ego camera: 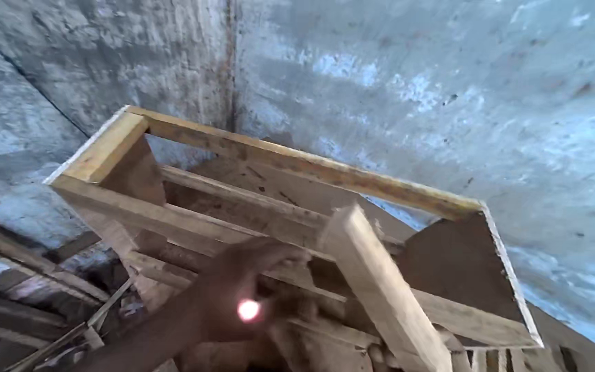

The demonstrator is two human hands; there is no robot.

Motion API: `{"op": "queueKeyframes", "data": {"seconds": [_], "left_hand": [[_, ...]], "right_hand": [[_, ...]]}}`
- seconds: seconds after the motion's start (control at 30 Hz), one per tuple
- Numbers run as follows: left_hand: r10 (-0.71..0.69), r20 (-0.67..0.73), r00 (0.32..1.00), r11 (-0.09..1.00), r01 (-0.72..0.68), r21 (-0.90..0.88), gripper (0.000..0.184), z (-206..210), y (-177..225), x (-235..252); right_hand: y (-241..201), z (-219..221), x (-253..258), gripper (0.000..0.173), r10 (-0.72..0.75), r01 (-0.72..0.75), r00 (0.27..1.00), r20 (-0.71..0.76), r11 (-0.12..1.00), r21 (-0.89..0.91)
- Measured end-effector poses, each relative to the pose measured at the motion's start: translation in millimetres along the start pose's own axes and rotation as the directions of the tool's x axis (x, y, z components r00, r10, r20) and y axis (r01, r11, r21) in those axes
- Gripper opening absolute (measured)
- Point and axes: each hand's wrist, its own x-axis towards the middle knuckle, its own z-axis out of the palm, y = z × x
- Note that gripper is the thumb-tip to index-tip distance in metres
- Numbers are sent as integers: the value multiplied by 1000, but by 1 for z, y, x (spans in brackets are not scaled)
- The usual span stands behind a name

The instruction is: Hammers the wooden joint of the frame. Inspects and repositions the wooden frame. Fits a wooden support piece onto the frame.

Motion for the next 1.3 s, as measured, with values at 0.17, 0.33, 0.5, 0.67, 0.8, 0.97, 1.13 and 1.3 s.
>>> {"op": "queueKeyframes", "data": {"seconds": [0.17, 0.33, 0.5, 0.67, 0.8, 0.97, 1.13, 1.3], "left_hand": [[-199, -47, 979, 793, 133, -595, 34, 4, 26, 23], [-420, 31, 907, 697, 344, -629, 32, -36, 21, 40], [-570, 124, 813, 626, 527, -575, 42, -75, -14, 69], [-705, 192, 682, 534, 690, -489, 46, -102, -79, 95], [-757, 202, 621, 496, 748, -441, 44, -124, -101, 94], [-745, 182, 641, 528, 735, -425, 45, -141, -119, 84], [-746, 205, 634, 507, 740, -441, 45, -147, -124, 86], [-704, 193, 684, 545, 693, -472, 46, -144, -130, 80]], "right_hand": [[30, 58, 26, 44, 51, 56, 981, 188, 850, -523], [45, 94, 45, 45, 215, 20, 929, 302, 786, -619], [59, 128, 96, 54, 336, -9, 914, 229, 579, -815], [104, 160, 146, 43, 570, -204, 806, 163, 524, -827], [139, 184, 154, 49, 649, -274, 757, 73, 417, -867], [156, 197, 153, 52, 654, -265, 752, 79, 411, -872], [162, 203, 153, 54, 634, -240, 772, 51, 364, -900], [160, 205, 147, 58, 607, -172, 783, 136, 422, -890]]}}
